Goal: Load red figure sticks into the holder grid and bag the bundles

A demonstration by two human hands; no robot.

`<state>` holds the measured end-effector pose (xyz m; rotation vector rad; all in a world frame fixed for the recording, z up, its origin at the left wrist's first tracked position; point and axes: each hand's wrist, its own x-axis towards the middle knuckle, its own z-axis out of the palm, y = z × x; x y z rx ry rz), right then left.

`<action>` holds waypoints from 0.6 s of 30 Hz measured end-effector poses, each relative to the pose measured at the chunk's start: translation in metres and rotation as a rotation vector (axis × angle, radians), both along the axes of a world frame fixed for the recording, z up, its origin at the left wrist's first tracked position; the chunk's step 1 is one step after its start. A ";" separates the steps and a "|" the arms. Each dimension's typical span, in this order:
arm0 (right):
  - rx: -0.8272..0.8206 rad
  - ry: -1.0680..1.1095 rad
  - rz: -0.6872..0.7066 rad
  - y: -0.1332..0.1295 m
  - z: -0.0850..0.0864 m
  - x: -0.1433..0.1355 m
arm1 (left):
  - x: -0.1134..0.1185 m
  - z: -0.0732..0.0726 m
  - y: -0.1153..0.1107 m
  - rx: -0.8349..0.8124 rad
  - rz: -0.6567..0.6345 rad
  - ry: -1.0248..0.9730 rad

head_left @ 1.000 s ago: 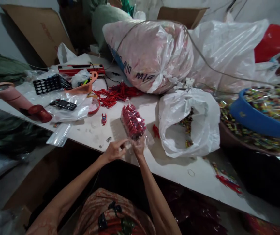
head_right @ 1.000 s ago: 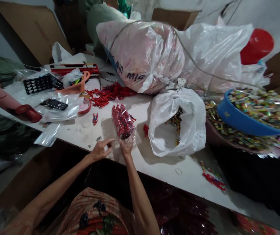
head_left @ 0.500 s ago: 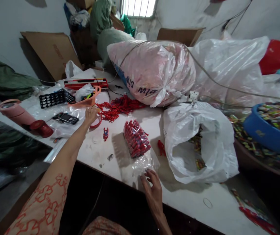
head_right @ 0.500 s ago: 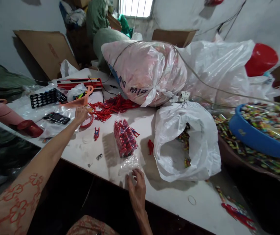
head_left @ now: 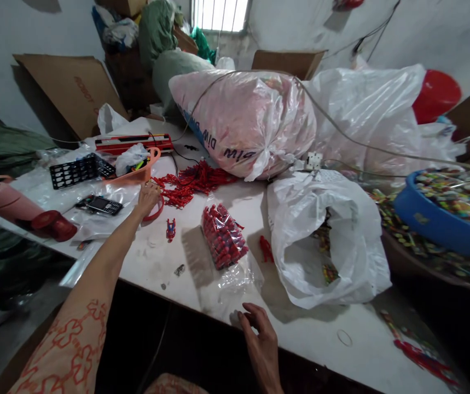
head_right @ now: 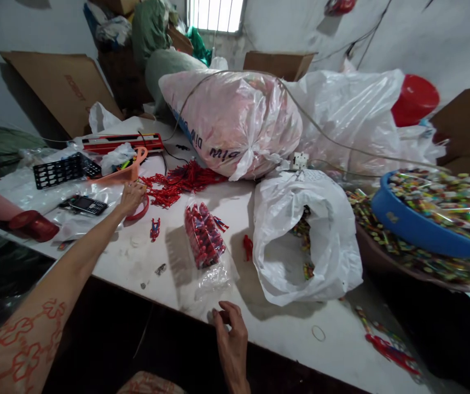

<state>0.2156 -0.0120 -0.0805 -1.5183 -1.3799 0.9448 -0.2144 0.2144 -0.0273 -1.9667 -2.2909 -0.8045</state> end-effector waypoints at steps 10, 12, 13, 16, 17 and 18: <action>-0.126 0.170 0.217 -0.003 0.041 -0.035 | 0.070 0.023 -0.115 -0.022 -0.115 -0.555; -0.134 0.240 0.263 0.000 0.051 -0.048 | 0.112 0.015 -0.160 -0.137 -0.274 -0.800; -0.148 0.271 0.304 0.002 0.054 -0.052 | 0.133 0.011 -0.181 -0.208 -0.333 -0.876; -0.245 0.318 0.413 0.000 0.055 -0.053 | 0.184 -0.004 -0.227 -0.348 -0.417 -1.008; -0.278 0.310 0.410 -0.002 0.053 -0.048 | 0.197 -0.009 -0.236 -0.352 -0.413 -1.032; -0.301 0.292 0.378 -0.005 0.050 -0.042 | 0.208 -0.015 -0.241 -0.324 -0.387 -1.044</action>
